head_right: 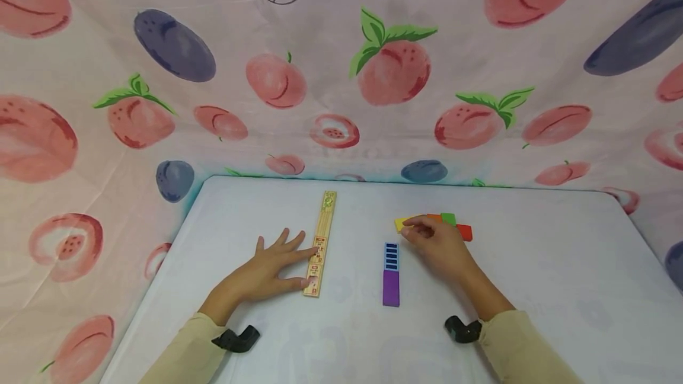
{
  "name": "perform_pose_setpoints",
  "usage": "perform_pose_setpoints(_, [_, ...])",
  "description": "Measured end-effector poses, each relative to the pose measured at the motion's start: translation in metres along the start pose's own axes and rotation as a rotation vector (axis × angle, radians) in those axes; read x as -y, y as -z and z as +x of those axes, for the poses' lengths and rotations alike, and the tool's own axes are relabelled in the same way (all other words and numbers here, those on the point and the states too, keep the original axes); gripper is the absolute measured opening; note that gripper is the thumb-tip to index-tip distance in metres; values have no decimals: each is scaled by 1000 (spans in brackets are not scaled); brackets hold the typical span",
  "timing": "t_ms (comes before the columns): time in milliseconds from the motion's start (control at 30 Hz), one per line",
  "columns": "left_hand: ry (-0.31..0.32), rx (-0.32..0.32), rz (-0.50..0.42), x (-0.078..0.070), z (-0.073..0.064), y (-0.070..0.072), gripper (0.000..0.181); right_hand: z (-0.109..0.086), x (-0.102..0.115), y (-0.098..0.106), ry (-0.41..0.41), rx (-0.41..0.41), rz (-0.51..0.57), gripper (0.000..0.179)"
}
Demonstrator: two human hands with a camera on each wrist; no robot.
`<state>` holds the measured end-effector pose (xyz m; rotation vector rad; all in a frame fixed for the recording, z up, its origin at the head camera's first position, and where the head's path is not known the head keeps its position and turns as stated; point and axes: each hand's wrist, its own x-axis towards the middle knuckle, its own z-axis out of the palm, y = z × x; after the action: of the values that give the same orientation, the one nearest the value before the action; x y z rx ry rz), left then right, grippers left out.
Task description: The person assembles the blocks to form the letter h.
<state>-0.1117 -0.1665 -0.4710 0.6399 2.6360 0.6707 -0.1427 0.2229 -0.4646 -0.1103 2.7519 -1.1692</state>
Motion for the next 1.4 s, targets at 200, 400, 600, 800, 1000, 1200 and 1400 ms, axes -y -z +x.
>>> perform_pose_setpoints(200, [0,0,4,1,1,0,68,16,-4,17,210,-135,-205,32])
perform_pose_setpoints(400, [2,3,-1,0,0,0,67,24,-12,22,182,-84,-346,38])
perform_pose_setpoints(600, [-1,3,-1,0,0,0,66,28,-17,22,113,-29,-415,43])
perform_pose_setpoints(800, [-1,5,5,0,0,0,67,31,-19,22,85,-9,-421,44])
perform_pose_setpoints(1000, [-9,-1,21,2,0,-1,67,33,-17,22,68,17,-433,44])
perform_pose_setpoints(1200, [-22,-6,19,2,1,-2,67,34,-14,22,69,25,-427,40])
perform_pose_setpoints(1400, [-18,-4,11,2,0,-1,67,35,-16,20,71,11,-419,40])
